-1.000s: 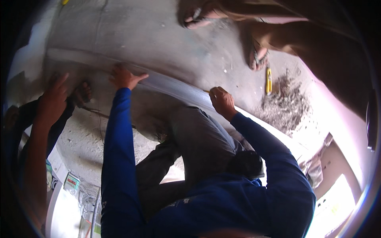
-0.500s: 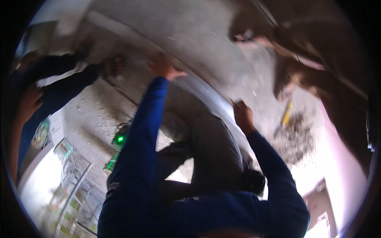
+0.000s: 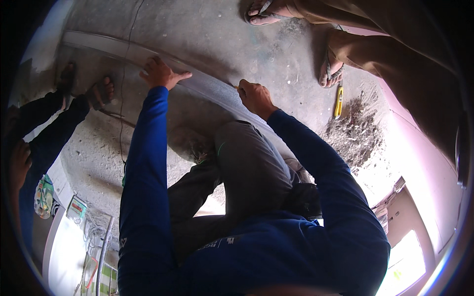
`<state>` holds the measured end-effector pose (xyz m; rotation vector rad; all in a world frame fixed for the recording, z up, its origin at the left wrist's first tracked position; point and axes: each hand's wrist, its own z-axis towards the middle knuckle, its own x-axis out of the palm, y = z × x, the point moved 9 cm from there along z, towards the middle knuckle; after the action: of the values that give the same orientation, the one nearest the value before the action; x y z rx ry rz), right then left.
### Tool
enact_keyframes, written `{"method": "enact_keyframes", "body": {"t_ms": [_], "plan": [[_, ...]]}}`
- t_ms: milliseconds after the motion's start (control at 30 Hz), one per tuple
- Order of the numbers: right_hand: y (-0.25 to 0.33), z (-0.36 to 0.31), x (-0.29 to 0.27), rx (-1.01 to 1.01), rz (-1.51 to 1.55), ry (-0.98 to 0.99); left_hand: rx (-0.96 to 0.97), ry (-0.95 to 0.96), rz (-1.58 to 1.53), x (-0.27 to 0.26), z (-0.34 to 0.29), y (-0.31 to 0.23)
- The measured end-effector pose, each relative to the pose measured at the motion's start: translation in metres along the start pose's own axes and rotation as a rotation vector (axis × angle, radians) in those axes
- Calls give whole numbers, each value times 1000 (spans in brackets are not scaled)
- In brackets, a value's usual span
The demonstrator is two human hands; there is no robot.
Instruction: The person positions a long metal trim piece along the base of a wall, aligns it with a laser level, and measures the floor area with a tape measure. The person adjusts the trim and repositions it several times while another person stands nearby.
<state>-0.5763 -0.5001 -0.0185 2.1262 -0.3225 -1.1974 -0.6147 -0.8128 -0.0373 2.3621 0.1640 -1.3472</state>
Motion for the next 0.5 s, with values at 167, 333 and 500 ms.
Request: {"method": "enact_keyframes", "body": {"t_ms": [167,333,500], "plan": [[-52,-53,-10,50,-111,68,2,-46,-28,4,0,-2],[-113,-142,-51,198,-210,93,4,6,-33,-4,0,0],[-83,-106,-47,97,-140,4,13,-43,-47,-14,-5,-2]]}}
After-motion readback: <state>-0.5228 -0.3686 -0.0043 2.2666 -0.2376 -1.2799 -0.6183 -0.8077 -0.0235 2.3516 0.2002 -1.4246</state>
